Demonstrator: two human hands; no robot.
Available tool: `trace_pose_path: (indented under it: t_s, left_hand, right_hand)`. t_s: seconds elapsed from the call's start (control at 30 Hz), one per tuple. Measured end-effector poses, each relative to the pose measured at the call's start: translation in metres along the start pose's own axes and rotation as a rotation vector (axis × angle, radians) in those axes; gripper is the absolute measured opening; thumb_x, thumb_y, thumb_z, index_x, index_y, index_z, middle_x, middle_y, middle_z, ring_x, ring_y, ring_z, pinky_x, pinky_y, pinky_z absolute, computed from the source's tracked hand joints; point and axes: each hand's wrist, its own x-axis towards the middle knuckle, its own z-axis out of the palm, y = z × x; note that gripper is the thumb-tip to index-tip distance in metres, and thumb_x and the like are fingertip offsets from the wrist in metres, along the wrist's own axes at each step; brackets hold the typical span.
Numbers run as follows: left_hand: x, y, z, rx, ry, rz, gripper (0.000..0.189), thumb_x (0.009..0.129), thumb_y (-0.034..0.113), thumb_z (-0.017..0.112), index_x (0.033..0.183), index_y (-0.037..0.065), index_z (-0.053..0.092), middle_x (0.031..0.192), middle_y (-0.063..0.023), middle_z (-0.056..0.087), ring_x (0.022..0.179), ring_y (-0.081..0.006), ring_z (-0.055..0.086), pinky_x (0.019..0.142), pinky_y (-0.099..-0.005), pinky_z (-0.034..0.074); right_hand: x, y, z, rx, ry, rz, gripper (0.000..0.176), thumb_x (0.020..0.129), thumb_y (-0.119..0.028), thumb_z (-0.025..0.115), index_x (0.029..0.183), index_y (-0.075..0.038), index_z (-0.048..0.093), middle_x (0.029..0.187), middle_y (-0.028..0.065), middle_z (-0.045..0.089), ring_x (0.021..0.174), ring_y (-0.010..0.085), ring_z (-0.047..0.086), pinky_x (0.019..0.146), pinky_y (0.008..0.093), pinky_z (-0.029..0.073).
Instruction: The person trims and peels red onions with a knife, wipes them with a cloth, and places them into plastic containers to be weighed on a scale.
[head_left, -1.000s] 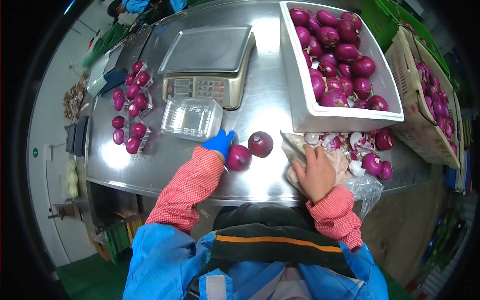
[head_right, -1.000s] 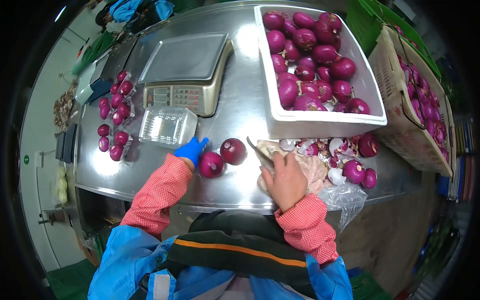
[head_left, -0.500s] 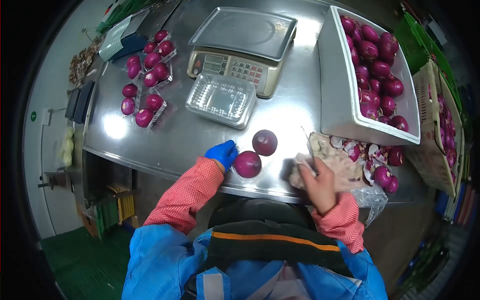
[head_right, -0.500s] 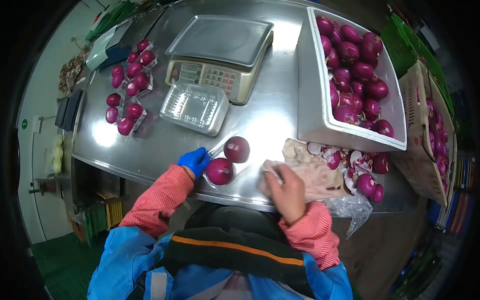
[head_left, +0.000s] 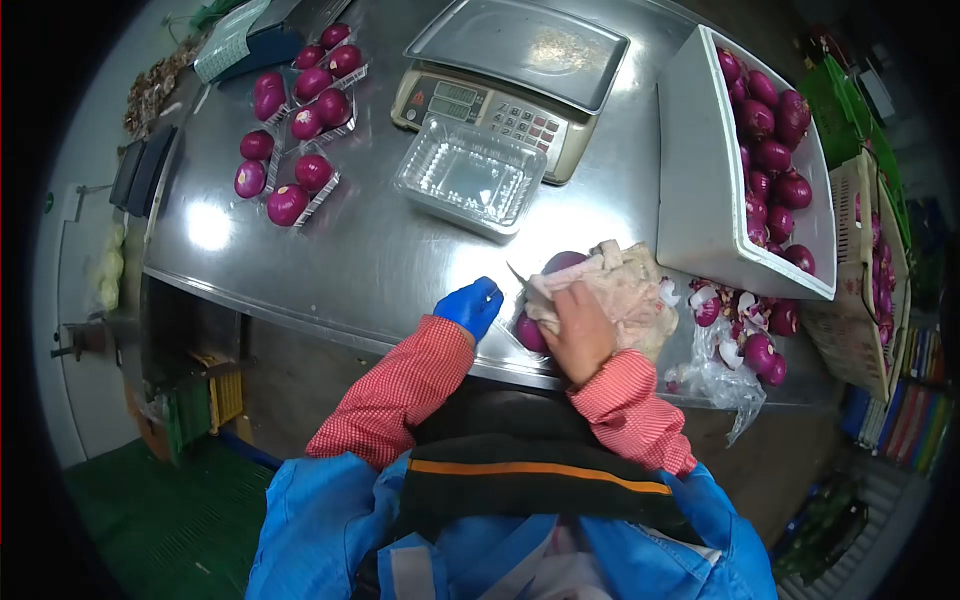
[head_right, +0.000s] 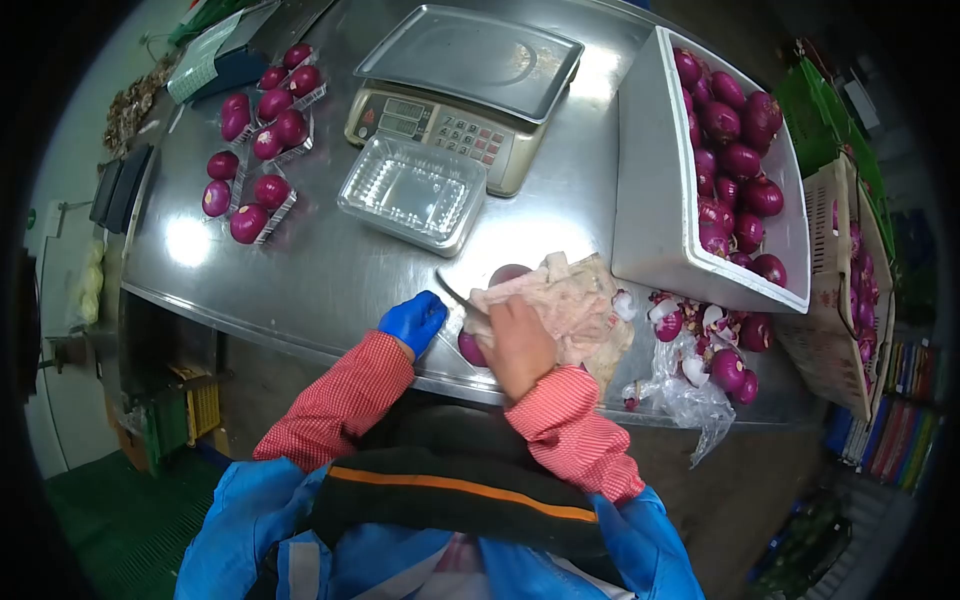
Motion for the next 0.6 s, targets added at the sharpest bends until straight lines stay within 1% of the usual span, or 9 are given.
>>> trace_pose_path:
  t_s: [0.03, 0.07, 0.17, 0.23, 0.3, 0.37, 0.47, 0.53, 0.6]
  left_hand:
    - [-0.001, -0.001, -0.001, -0.008, -0.01, 0.012, 0.027, 0.094, 0.032, 0.061, 0.109, 0.009, 0.063, 0.095, -0.0135, 0.071, 0.089, -0.0303, 0.069, 0.079, -0.04, 0.054]
    - [0.0, -0.001, -0.003, -0.014, -0.018, 0.026, 0.027, 0.094, 0.032, 0.061, 0.108, 0.009, 0.063, 0.094, -0.0134, 0.071, 0.087, -0.0301, 0.069, 0.079, -0.0394, 0.054]
    - [0.006, -0.015, -0.012, 0.003, -0.004, 0.059, 0.025, 0.093, 0.031, 0.062, 0.106, 0.009, 0.064, 0.091, -0.0132, 0.07, 0.084, -0.0296, 0.069, 0.077, -0.0383, 0.054]
    - [0.007, -0.02, -0.034, -0.021, 0.006, 0.049, 0.022, 0.092, 0.03, 0.062, 0.103, 0.011, 0.066, 0.092, -0.0135, 0.069, 0.084, -0.0303, 0.068, 0.078, -0.0386, 0.054]
    - [0.015, -0.048, -0.053, 0.079, 0.123, 0.138, 0.022, 0.091, 0.03, 0.063, 0.103, 0.011, 0.066, 0.094, -0.014, 0.069, 0.086, -0.031, 0.068, 0.079, -0.0388, 0.054]
    - [0.021, -0.07, -0.084, 0.153, 0.178, 0.116, 0.023, 0.091, 0.03, 0.064, 0.102, 0.011, 0.067, 0.096, -0.0144, 0.068, 0.086, -0.0312, 0.067, 0.08, -0.0388, 0.053]
    - [0.032, -0.119, -0.139, 0.229, 0.212, 0.047, 0.028, 0.088, 0.031, 0.066, 0.108, 0.01, 0.066, 0.101, -0.0148, 0.067, 0.095, -0.0339, 0.065, 0.086, -0.0412, 0.052]
    - [0.048, -0.178, -0.174, 0.233, 0.23, -0.057, 0.033, 0.085, 0.027, 0.07, 0.112, 0.01, 0.065, 0.103, -0.016, 0.066, 0.095, -0.0336, 0.065, 0.085, -0.0426, 0.052]
    - [0.032, -0.17, -0.193, 0.326, 0.679, 0.131, 0.043, 0.082, 0.025, 0.073, 0.121, 0.012, 0.062, 0.109, -0.0165, 0.065, 0.098, -0.0335, 0.064, 0.085, -0.0414, 0.052]
  right_hand:
    - [-0.003, 0.006, -0.002, 0.028, 0.004, 0.009, 0.036, 0.076, -0.026, 0.076, 0.102, -0.006, 0.06, 0.096, 0.0124, 0.053, 0.089, 0.0319, 0.058, 0.07, 0.0433, 0.05]
    - [-0.01, 0.008, -0.004, 0.091, 0.091, 0.067, 0.027, 0.081, -0.022, 0.073, 0.097, -0.003, 0.062, 0.093, 0.0145, 0.054, 0.085, 0.0347, 0.059, 0.072, 0.0435, 0.049]
    - [-0.038, 0.037, -0.017, 0.306, 0.144, 0.209, 0.02, 0.086, -0.018, 0.069, 0.094, -0.001, 0.063, 0.089, 0.0141, 0.06, 0.082, 0.0302, 0.062, 0.073, 0.0389, 0.05]
    - [-0.05, 0.042, -0.037, 0.512, 0.217, 0.411, 0.022, 0.088, -0.016, 0.067, 0.1, 0.002, 0.065, 0.092, 0.0131, 0.066, 0.086, 0.0234, 0.064, 0.078, 0.034, 0.049]
    - [-0.06, 0.058, -0.046, 0.557, 0.268, 0.466, 0.025, 0.089, -0.017, 0.067, 0.104, 0.003, 0.065, 0.097, 0.013, 0.068, 0.09, 0.021, 0.063, 0.081, 0.0328, 0.048]
    - [-0.064, 0.068, -0.049, 0.6, 0.312, 0.49, 0.026, 0.09, -0.017, 0.066, 0.107, 0.003, 0.066, 0.101, 0.0132, 0.069, 0.094, 0.0208, 0.063, 0.085, 0.0323, 0.048]
    - [-0.063, 0.069, -0.049, 0.61, 0.342, 0.485, 0.026, 0.091, -0.016, 0.066, 0.108, 0.004, 0.066, 0.104, 0.0139, 0.069, 0.098, 0.0232, 0.063, 0.089, 0.033, 0.046]
    - [-0.062, 0.069, -0.046, 0.6, 0.337, 0.486, 0.026, 0.09, -0.015, 0.066, 0.108, 0.004, 0.066, 0.104, 0.014, 0.069, 0.098, 0.0244, 0.063, 0.09, 0.0335, 0.046]
    - [-0.057, 0.066, -0.041, 0.576, 0.323, 0.469, 0.026, 0.09, -0.015, 0.066, 0.108, 0.004, 0.065, 0.103, 0.0146, 0.068, 0.097, 0.0259, 0.063, 0.089, 0.0342, 0.046]
